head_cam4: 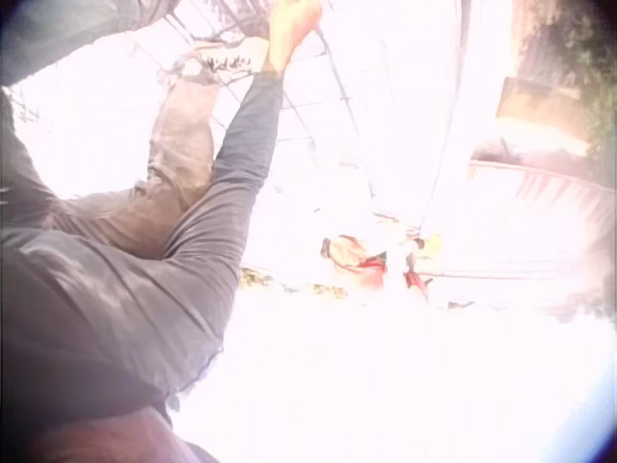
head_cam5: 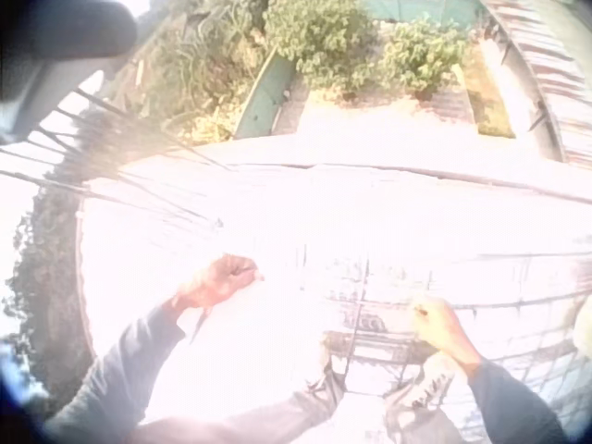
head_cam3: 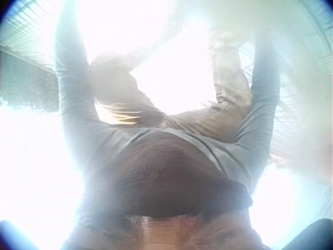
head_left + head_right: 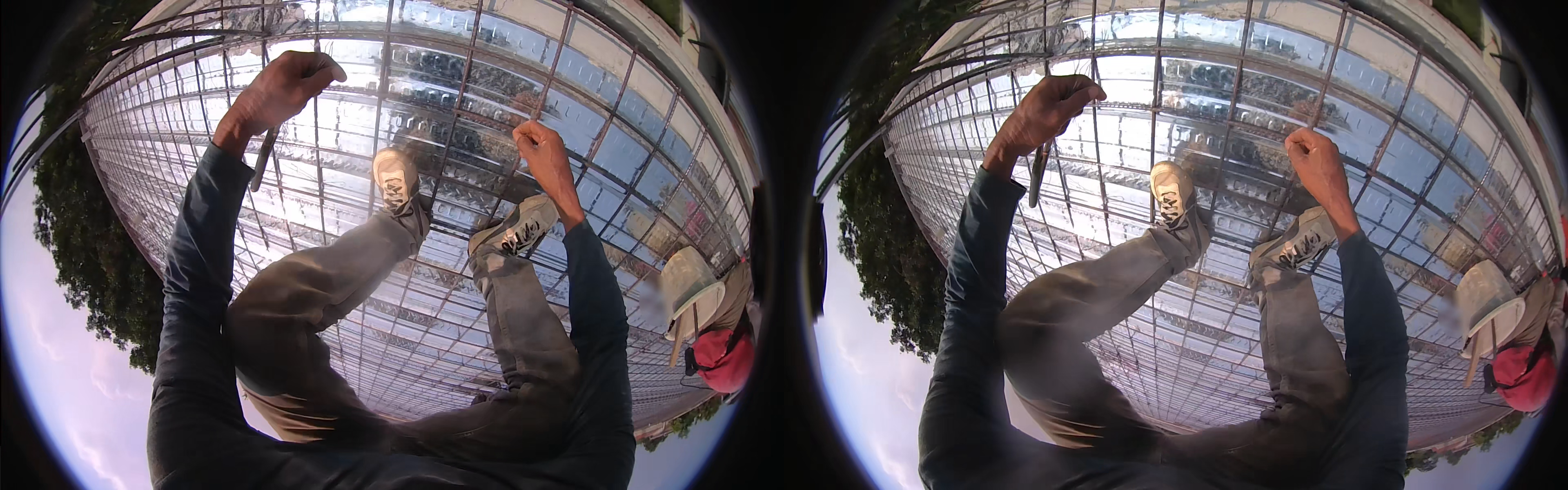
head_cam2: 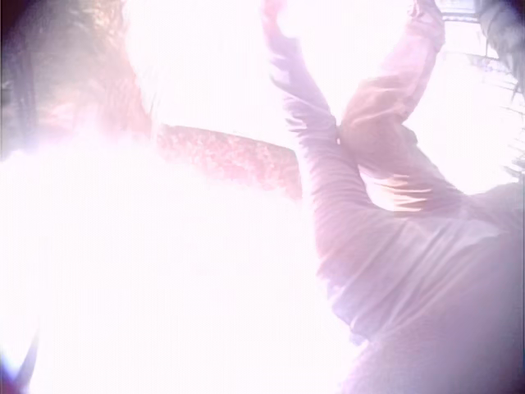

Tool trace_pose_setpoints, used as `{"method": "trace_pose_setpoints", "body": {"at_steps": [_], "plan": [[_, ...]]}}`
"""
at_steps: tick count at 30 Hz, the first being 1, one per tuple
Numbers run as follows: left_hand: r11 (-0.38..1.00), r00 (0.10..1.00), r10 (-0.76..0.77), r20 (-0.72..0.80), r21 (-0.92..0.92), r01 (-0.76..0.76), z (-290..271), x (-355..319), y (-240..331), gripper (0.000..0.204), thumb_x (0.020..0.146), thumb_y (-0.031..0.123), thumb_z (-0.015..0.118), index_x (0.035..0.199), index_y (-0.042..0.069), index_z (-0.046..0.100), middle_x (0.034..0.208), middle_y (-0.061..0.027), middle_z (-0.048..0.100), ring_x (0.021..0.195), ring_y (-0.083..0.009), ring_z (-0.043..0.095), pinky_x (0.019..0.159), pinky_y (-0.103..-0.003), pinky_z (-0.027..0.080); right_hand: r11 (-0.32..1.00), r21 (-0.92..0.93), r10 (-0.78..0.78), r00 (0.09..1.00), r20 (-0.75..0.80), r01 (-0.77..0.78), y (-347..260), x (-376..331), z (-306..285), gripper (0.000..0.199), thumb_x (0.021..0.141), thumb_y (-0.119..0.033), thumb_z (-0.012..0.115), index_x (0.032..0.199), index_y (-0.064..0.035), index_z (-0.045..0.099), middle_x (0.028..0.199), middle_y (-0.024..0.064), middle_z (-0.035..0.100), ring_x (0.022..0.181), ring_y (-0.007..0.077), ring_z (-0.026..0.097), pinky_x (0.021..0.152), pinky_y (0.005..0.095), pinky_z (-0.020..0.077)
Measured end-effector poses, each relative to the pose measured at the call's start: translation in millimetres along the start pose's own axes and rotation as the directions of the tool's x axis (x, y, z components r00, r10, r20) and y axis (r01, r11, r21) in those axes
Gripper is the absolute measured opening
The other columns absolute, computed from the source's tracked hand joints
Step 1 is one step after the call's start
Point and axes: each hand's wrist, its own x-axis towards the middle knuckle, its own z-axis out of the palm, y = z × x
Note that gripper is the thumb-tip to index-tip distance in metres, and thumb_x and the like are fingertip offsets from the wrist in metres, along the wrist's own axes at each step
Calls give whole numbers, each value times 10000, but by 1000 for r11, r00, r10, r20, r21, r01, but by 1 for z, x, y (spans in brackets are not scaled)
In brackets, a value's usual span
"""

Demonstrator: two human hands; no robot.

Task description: The person ties intersecting steel rebar rods together using wire and pliers to form a grid. They repeatedly pick up wire, wrap it around the intersections, and twist it tight with pliers while standing on the grid.

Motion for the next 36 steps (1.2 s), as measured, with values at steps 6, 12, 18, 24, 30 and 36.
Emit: {"method": "trace_pose_setpoints", "body": {"at_steps": [6, 12, 18, 24, 30, 36], "plan": [[973, 977, -192, -95, -146, 177, -22, -128, -4, 369, 1073, 364, 589, 1155, 45, 755, 694, 12, 516, 629, -83, 482, 590, -296, 377, 987, 71, 131, 980, 150, -143, 9, -80, 32, 178, 980, -147, 635, 1001, 17, 701, 817, 99, 691, 719, 164, 628, 708, 346, 507], [885, 928, -371, 33, -289, 364, -35, -209, 23, 347, 1087, 319, 593, 1140, 17, 757, 624, 55, 445, 568, -42, 350, 518, -275, 306, 975, -25, 215, 970, -116, -220, -8, -171, 8, 194, 986, -175, 639, 1062, -18, 723, 761, 127, 698, 673, 220, 677, 682, 384, 524], [742, 883, -456, 109, -502, 445, -10, -287, 28, 320, 1100, 274, 578, 1154, 1, 735, 590, 101, 396, 491, -12, 333, 445, -240, 269, 852, -134, 433, 824, -366, -507, -54, -326, -34, 125, 957, -203, 659, 979, -93, 715, 787, 188, 725, 769, 443, 689, 712, 527, 543], [747, 904, -386, 185, -511, 425, -16, -307, 66, 371, 1096, 317, 570, 1181, -8, 727, 586, 89, 382, 476, -23, 334, 428, -256, 271, 659, 102, 720, 587, -370, -745, -75, -542, -54, 214, 961, -220, 648, 957, -24, 733, 826, 212, 727, 830, 425, 703, 778, 539, 545], [838, 921, -300, 249, -393, 379, -24, -326, 125, 325, 1081, 252, 564, 1077, -10, 755, 621, 78, 423, 507, -30, 338, 444, -271, 239, 719, 302, 610, 361, -705, -626, -103, -630, -104, 276, 1064, -234, 579, 1072, -7, 736, 894, 164, 696, 816, 297, 681, 736, 460, 509], [981, 993, -67, 97, -174, 83, -21, -354, 154, 306, 1057, 239, 569, 1098, 7, 765, 642, 11, 532, 586, -80, 453, 523, -312, 357, 799, 13, 229, 285, -931, -601, -63, -634, -253, 259, 1060, -229, 603, 1152, -31, 744, 1303, 259, 594, 1197, 440, 588, 931, 504, 524]]}}
